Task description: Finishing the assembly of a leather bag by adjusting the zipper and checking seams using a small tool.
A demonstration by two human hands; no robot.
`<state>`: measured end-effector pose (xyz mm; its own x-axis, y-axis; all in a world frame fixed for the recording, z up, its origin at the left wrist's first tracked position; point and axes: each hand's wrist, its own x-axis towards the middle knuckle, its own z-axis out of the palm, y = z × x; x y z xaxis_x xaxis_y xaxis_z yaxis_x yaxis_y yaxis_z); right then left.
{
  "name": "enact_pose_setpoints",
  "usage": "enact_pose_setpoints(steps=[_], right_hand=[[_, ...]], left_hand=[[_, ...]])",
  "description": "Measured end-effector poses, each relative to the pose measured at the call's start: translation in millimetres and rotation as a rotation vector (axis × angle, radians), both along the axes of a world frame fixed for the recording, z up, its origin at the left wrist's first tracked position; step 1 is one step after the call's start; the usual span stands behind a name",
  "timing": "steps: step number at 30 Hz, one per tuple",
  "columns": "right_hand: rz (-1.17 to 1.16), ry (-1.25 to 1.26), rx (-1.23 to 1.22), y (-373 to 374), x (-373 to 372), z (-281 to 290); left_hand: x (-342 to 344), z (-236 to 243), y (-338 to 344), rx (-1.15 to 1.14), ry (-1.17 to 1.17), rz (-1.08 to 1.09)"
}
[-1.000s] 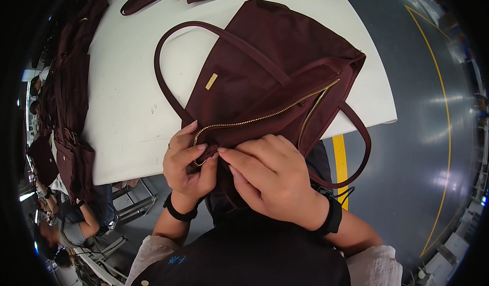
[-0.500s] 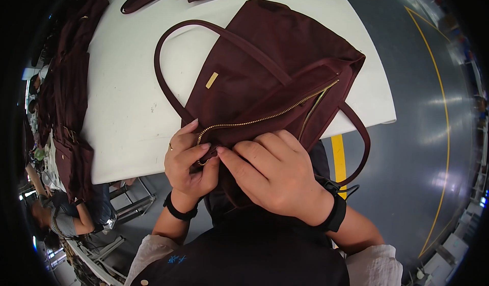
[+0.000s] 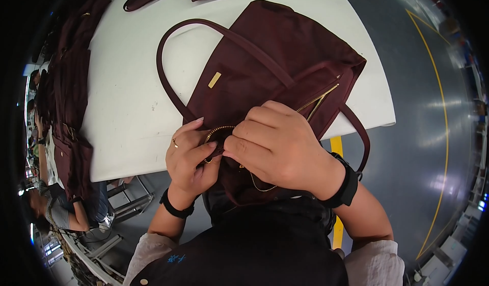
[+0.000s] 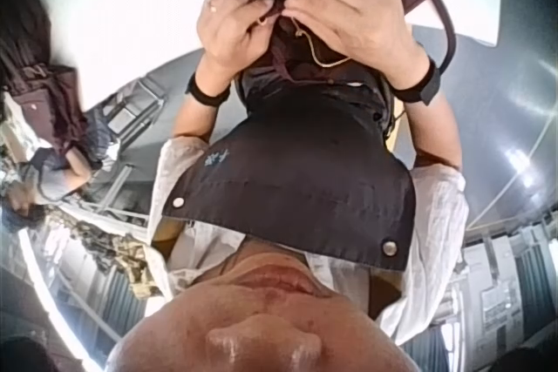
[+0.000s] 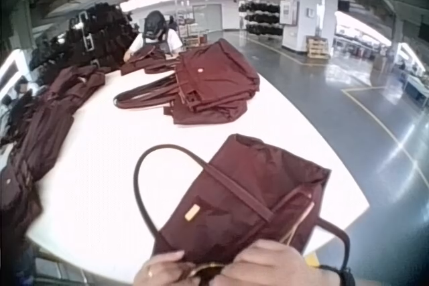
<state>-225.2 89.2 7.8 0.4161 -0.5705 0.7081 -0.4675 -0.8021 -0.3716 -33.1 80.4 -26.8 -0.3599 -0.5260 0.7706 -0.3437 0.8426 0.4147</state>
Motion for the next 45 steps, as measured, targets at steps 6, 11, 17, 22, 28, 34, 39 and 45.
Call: enact_pose_setpoints(steps=[6, 11, 17, 22, 28, 34, 39, 45], right_hand=[[0.052, -0.022, 0.174, -3.8, -2.8, -0.2], [0.030, -0.074, 0.112, -0.8, -2.2, -2.0], [-0.068, -0.102, 0.178, 12.3, -13.3, 12.0], [-0.339, -0.161, 0.203, 34.0, -42.3, 22.1], [-0.338, -0.278, 0.479, 51.0, -43.6, 20.4], [-0.134, -0.297, 0.759, 39.6, -8.8, 38.9], [0.007, -0.152, 0.879, 39.9, -28.1, 50.3], [0.127, 0.508, 1.336, 90.1, -84.2, -2.9]], left_hand=[[-1.5, -5.7, -1.5, 0.019, 0.064, -0.018], [-0.8, -5.8, -1.7, 0.023, 0.066, -0.029], [2.7, -6.2, -0.3, 0.049, 0.123, -0.009], [3.8, -0.1, 4.5, 0.059, 0.077, 0.001], [1.9, 2.1, 5.7, 0.060, 0.056, 0.006], [4.1, 14.0, 8.3, 0.061, -0.043, 0.051], [20.8, 30.9, 13.4, 0.137, -0.223, -0.054], [10.5, 39.5, 16.9, -0.073, -0.428, -0.265]])
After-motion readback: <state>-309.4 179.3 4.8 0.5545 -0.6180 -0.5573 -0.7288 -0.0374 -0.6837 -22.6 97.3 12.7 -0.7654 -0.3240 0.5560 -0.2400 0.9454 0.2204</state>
